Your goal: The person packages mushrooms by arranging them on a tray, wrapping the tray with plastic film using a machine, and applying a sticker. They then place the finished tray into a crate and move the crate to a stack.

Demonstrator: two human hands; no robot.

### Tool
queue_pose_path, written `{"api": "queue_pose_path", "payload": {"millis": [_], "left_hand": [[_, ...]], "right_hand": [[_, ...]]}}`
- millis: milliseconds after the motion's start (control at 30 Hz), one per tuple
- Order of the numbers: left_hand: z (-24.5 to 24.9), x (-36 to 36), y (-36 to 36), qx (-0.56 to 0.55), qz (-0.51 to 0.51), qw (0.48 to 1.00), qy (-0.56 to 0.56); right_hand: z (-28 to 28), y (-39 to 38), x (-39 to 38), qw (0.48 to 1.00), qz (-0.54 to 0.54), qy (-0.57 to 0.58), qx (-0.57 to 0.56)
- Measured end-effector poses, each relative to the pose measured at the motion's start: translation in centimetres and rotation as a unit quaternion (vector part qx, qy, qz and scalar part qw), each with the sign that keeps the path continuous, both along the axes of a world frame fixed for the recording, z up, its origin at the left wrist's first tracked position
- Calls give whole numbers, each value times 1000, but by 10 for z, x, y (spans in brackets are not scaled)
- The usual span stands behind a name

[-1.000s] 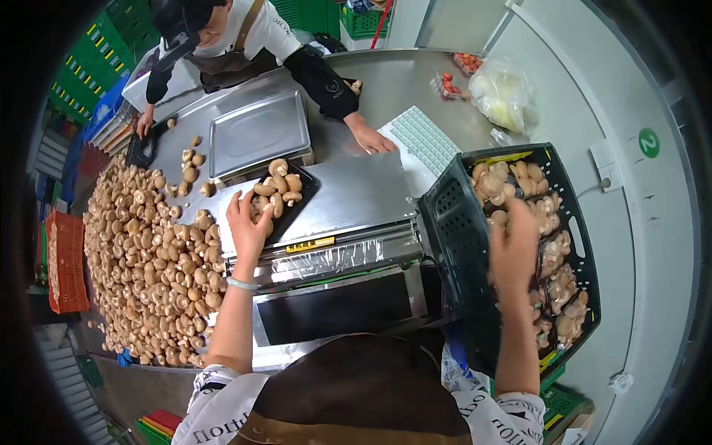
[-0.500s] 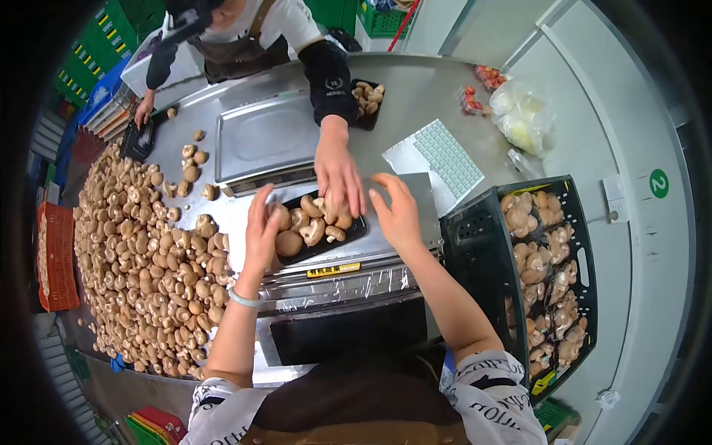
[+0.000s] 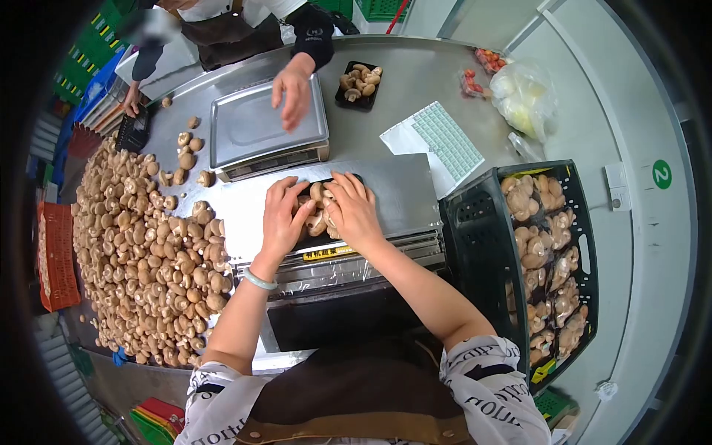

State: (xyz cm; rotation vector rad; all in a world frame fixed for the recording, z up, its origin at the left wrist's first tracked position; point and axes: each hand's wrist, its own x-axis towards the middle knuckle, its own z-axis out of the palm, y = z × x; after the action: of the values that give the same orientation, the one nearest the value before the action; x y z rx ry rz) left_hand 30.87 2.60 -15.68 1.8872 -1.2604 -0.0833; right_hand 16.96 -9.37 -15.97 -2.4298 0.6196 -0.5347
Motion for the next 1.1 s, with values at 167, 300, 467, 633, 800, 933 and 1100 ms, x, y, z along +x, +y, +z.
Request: {"api": "queue_pose_path", "payload": {"millis": [167, 300, 467, 633, 800, 933, 1100], "left_hand": [[-1, -1, 3, 12, -18, 1000, 19], [-1, 7, 19, -105, 33, 979, 172], [3, 14, 130, 47, 267, 916, 296], [3, -48, 173, 167, 247, 949, -100], [-23, -67, 135, 158, 219, 963, -18], [4, -24, 160, 114, 41, 882, 455], [123, 12, 157, -68, -133, 741, 655]], "right_hand": [[0, -3, -11, 999, 12, -3, 35], [10, -13, -36, 986, -37, -103, 123], [25, -28, -137, 990, -118, -47, 54], [13, 6, -187, 963, -194, 167, -89], [-19, 9, -155, 987, -131, 93, 13], [20, -10, -166, 895, -3, 60, 441], [92, -16, -167, 761, 80, -190, 615]]}}
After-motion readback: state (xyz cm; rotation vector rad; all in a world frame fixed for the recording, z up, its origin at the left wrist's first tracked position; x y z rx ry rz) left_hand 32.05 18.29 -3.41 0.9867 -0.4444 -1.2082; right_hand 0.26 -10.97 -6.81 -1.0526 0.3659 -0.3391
